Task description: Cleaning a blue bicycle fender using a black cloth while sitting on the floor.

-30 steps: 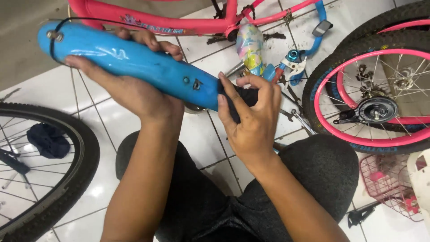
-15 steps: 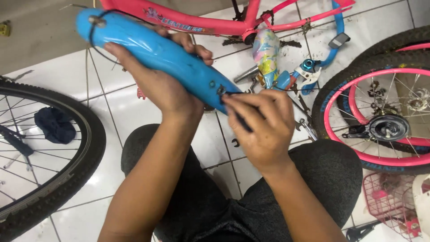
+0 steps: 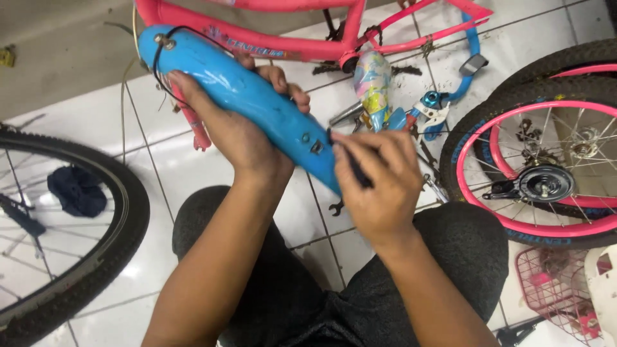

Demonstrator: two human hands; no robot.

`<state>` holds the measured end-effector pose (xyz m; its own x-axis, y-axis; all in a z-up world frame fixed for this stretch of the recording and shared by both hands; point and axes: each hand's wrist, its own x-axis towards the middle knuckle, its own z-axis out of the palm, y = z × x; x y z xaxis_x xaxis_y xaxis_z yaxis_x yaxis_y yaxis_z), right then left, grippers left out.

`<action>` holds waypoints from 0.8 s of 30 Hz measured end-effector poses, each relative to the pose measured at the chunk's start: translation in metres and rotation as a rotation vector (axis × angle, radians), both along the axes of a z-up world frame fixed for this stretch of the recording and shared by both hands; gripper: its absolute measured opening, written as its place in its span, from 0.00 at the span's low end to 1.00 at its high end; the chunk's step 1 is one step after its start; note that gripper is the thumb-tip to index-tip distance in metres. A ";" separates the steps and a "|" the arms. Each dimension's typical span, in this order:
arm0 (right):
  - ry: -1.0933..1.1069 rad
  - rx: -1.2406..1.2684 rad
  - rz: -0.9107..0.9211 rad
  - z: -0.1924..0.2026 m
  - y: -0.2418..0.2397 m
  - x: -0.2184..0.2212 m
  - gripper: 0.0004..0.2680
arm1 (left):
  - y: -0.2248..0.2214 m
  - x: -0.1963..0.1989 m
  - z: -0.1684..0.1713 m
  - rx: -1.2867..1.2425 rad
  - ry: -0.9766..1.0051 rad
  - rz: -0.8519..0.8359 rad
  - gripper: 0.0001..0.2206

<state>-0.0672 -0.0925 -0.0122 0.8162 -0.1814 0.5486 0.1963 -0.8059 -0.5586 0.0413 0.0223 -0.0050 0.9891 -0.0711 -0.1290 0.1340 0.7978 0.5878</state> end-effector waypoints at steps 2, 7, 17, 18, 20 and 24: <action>-0.042 -0.036 0.025 0.002 0.004 -0.006 0.09 | 0.000 -0.001 0.003 0.026 -0.001 0.003 0.29; -0.027 -0.149 0.058 -0.011 0.006 -0.014 0.12 | 0.003 0.001 0.001 0.084 -0.023 0.072 0.30; 0.030 -0.065 0.007 -0.002 0.002 -0.010 0.08 | -0.003 0.001 0.003 0.088 0.038 0.034 0.31; 0.035 -0.043 -0.015 -0.004 -0.001 -0.009 0.07 | -0.005 0.001 0.002 0.088 0.048 0.031 0.32; 0.053 0.003 -0.029 -0.001 0.001 -0.007 0.08 | -0.005 0.001 0.001 0.086 0.042 0.018 0.31; 0.084 -0.064 0.009 -0.005 0.005 -0.014 0.10 | -0.007 0.000 0.010 0.139 0.063 0.048 0.30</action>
